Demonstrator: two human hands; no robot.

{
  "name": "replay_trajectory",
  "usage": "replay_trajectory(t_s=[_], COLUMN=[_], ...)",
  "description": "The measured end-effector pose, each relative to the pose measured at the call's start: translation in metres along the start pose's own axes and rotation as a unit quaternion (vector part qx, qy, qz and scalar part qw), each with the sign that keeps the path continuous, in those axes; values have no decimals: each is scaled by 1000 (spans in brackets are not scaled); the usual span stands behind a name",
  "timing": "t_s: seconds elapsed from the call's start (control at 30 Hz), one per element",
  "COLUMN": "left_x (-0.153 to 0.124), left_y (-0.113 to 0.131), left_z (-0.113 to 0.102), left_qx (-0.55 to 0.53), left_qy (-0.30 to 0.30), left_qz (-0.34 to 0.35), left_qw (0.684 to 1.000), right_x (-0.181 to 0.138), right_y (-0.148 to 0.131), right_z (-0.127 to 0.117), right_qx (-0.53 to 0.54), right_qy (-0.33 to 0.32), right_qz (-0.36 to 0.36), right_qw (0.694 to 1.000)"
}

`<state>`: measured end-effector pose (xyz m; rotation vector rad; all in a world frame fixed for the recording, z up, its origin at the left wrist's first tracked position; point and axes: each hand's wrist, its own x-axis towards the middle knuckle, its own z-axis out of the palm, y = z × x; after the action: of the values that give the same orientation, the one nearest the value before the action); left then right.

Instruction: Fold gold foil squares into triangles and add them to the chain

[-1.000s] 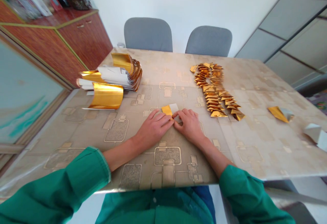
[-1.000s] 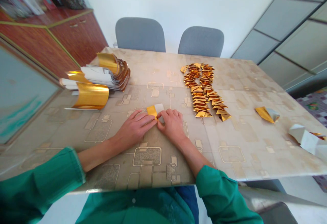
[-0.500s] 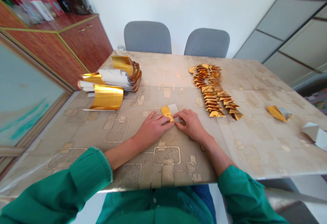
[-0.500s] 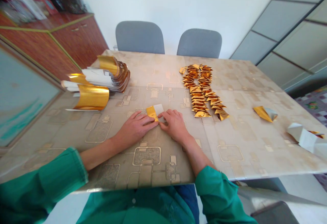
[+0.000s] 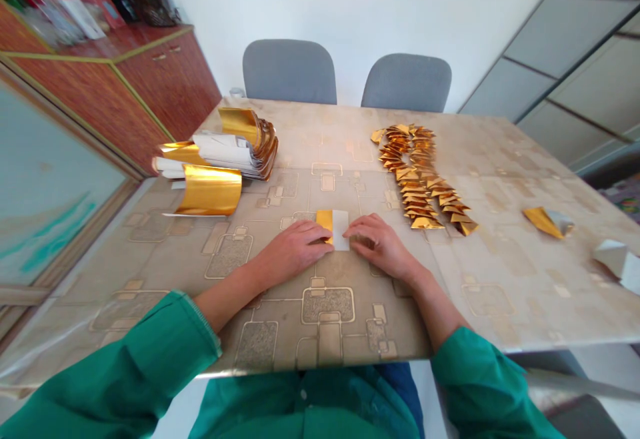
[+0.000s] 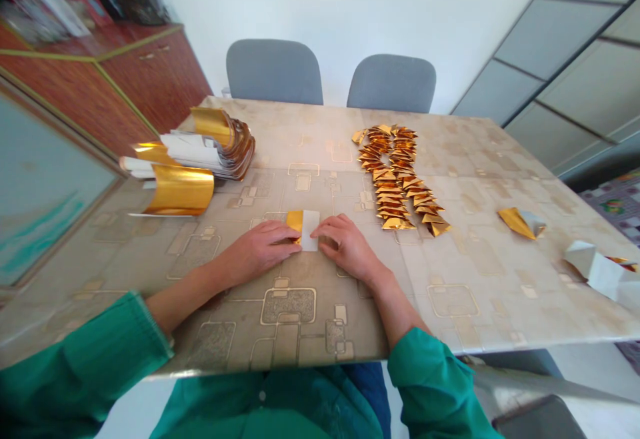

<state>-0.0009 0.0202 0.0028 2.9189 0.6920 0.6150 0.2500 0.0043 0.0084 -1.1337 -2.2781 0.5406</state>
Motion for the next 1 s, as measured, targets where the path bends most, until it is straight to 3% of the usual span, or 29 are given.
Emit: replay_trajectory(t_s=[0.37,0.6,0.73,0.87,1.0], left_x=[0,1,-1,-4,-5], left_y=[-1,1,0,1,3], left_z=[2,8,9,6,6], left_qx=[-1,50,22,-17,-76], left_qy=[-16,27,58,41,37], left_qz=[-27,-43,-42,-23,-61], left_qw=[1000,997,997,999,994], right_x=[3,5,4,4,4], right_y=[-5,-9,-5,-2,-2], right_z=[9,9,10,11,10], right_qx=[-50,-89,-90,-85,-71], right_qy=[-44,-45,-26,-19,-27], right_qz=[-49,-52,-64,-85,-78], right_qw=[997,994,993,993,994])
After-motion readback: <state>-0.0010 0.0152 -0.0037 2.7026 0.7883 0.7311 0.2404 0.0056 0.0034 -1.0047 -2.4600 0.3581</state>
